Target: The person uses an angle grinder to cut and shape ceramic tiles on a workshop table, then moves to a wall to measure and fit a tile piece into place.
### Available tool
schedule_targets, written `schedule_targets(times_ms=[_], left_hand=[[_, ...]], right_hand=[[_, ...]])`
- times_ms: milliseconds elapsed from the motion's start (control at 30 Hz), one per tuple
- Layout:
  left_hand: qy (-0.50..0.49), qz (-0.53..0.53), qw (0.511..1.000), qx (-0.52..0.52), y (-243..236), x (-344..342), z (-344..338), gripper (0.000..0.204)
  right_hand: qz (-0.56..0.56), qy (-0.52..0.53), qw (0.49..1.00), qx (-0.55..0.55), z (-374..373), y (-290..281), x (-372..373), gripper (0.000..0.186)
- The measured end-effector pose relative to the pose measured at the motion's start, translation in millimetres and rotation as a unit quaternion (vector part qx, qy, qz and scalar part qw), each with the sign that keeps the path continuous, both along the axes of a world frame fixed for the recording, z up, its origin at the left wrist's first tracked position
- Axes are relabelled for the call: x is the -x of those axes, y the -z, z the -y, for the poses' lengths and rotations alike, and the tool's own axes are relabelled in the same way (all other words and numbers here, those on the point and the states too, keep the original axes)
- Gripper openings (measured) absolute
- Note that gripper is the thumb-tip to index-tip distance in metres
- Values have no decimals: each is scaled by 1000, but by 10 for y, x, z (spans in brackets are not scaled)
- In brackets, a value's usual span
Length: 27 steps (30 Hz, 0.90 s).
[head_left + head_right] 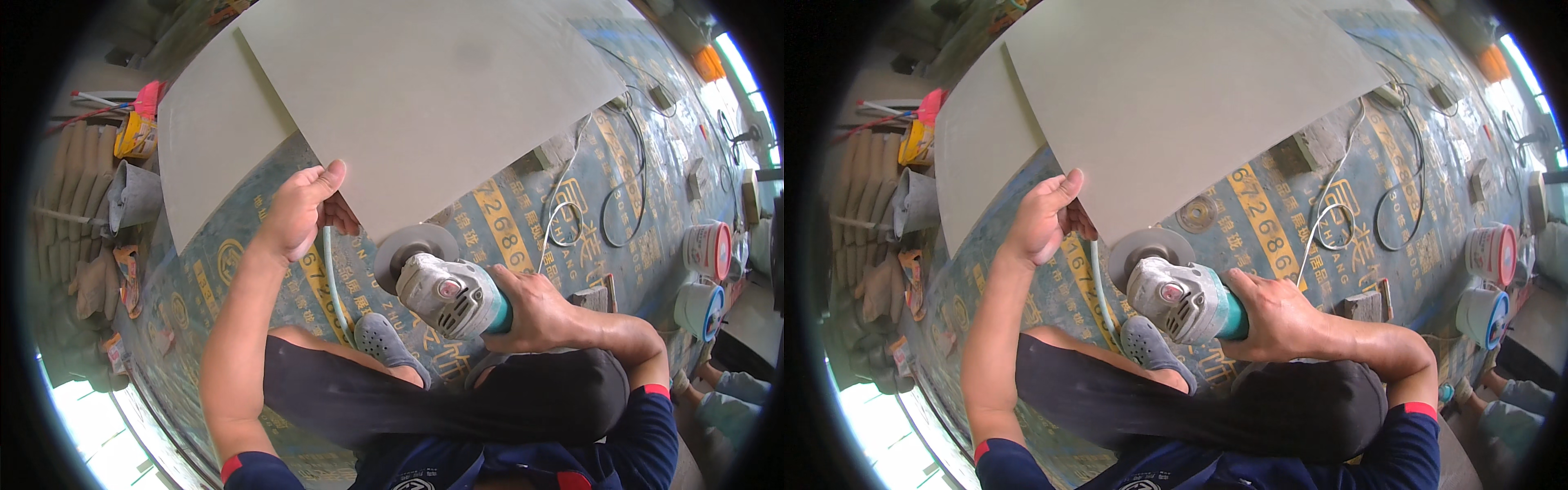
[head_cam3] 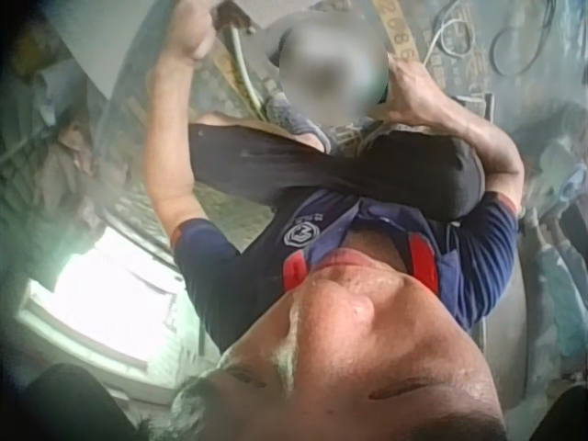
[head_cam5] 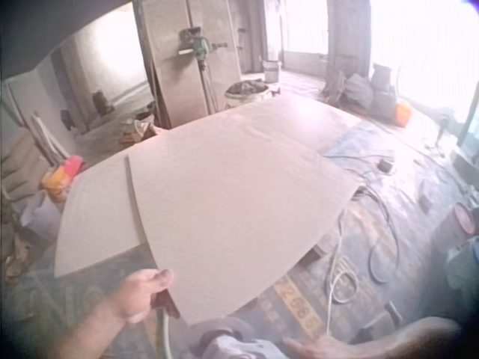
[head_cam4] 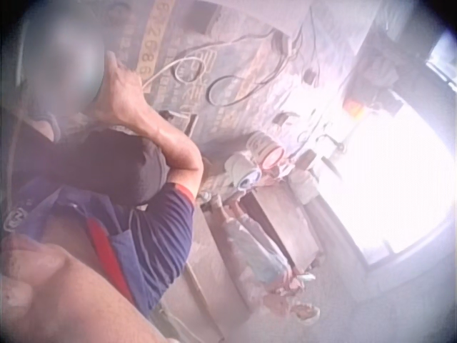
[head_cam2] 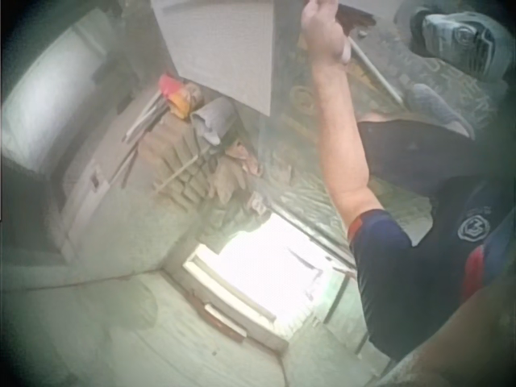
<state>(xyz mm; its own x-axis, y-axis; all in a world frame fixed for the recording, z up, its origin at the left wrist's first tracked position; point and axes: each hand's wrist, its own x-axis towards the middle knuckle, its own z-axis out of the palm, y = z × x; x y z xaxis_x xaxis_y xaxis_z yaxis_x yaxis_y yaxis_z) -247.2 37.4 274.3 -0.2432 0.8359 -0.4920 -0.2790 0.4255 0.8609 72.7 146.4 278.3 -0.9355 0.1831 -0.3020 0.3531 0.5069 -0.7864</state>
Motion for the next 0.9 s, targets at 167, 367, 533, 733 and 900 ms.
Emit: schedule_targets(times_ms=[167,367,533,733,900], left_hand=[[-13,-5,1000,6,-25,-8,16,42],[-16,-15,1000,11,-70,-41,16,41],[-21,-12,1000,14,-28,-21,11,41],[-19,-11,1000,6,-19,-33,14,42],[-32,-13,999,2,-26,-78,-26,43]], right_hand=[[-10,23,1000,8,28,20,-17,60],[22,80,996,38,7,-18,-33,66],[11,56,998,32,34,10,-11,63],[4,21,1000,14,68,2,1,62],[17,44,998,31,31,-18,-46,64]])
